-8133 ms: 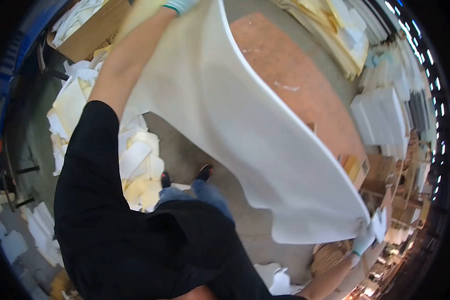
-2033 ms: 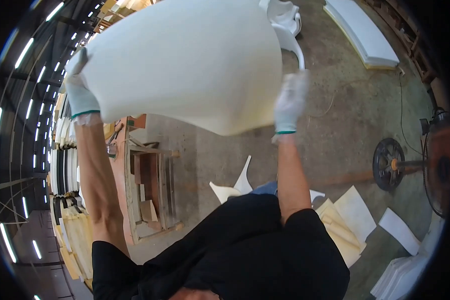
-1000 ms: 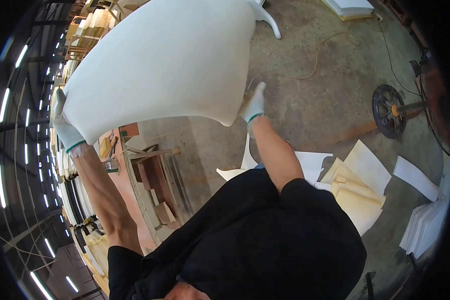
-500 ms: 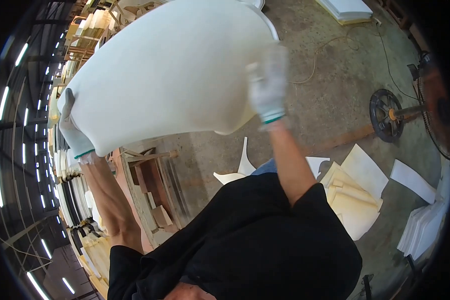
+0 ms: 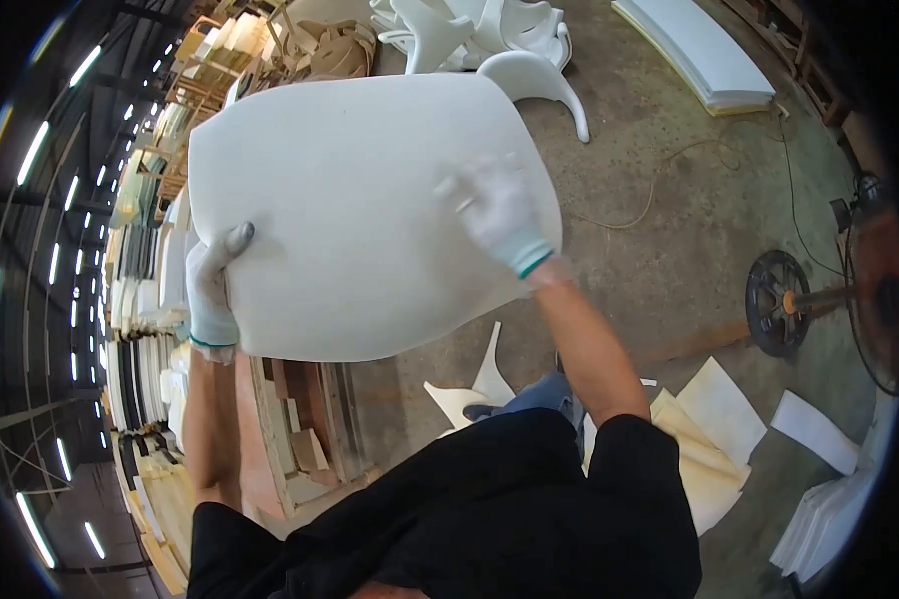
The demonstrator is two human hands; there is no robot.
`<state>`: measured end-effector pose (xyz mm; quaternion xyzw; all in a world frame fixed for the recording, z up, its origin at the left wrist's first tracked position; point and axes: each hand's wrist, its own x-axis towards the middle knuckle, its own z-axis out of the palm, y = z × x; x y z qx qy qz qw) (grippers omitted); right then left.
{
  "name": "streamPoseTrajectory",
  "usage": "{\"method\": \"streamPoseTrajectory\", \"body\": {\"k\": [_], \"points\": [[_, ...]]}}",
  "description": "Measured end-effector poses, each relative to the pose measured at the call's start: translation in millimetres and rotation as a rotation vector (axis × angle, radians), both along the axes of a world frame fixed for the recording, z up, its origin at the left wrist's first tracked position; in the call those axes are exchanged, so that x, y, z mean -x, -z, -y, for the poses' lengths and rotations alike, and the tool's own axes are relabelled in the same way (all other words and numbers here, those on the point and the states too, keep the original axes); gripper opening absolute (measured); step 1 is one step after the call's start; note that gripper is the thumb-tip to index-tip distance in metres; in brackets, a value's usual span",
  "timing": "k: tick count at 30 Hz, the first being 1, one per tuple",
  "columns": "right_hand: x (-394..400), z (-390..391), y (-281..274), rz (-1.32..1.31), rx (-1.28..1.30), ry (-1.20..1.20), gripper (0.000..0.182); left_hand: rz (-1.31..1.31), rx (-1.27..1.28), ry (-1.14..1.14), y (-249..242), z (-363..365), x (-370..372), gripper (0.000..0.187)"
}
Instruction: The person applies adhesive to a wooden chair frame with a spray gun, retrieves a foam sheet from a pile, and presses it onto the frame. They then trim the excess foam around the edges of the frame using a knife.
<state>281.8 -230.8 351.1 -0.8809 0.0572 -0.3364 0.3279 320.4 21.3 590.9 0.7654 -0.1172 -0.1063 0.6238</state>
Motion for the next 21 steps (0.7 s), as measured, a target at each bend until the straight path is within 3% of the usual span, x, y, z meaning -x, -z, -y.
{"method": "streamPoseTrajectory", "body": {"k": [1,3,5,6,8,9,11,12,13,15,16,17,19,20,21], "points": [[7,24,3,0.114,-0.408,-0.048,0.058,-0.005,-0.135,0.021,2,-5,3,0.034],[-1,27,25,0.227,-0.824,-0.060,0.053,-0.051,-0.129,0.030,4,-1,5,0.029],[-32,-13,74,-0.097,0.048,0.236,0.049,-0.048,-0.311,0.139,8,-1,5,0.025],[-31,-7,94,-0.102,0.042,0.244,0.049,-0.051,-0.317,0.149,8,2,3,0.025],[-26,15,128,-0.155,-0.687,-0.025,0.052,-0.081,-0.498,0.239,9,4,2,0.024],[-20,16,123,-0.180,-0.699,-0.022,0.052,-0.106,-0.507,0.240,12,3,4,0.024],[-18,30,94,0.052,-0.665,0.252,0.050,-0.219,-0.639,0.325,18,10,1,0.024],[-37,3,139,-0.113,-1.061,-0.056,0.052,-0.235,-0.646,0.343,23,13,0,0.024],[-26,-8,141,-0.127,-1.075,-0.036,0.052,-0.222,-0.766,0.447,27,15,0,0.024],[-9,-30,137,-0.272,-0.855,-0.068,0.056,-0.210,-0.894,0.550,29,17,-6,0.024],[-14,-18,138,-0.264,-1.291,-0.144,0.063,-0.210,-0.941,0.609,27,17,-6,0.023],[9,-10,143,-0.242,-1.488,0.045,0.068,-0.220,-0.985,0.670,30,14,-4,0.023],[21,-32,129,-0.498,-1.910,0.062,0.078,-0.298,-0.961,0.699,45,1,3,0.020],[17,-42,157,-0.504,-1.911,0.076,0.078,-0.188,-1.003,0.859,51,-1,5,0.017],[12,-67,200,-0.455,-1.740,0.012,0.084,-0.085,-1.040,1.007,55,-5,8,0.014]]}}
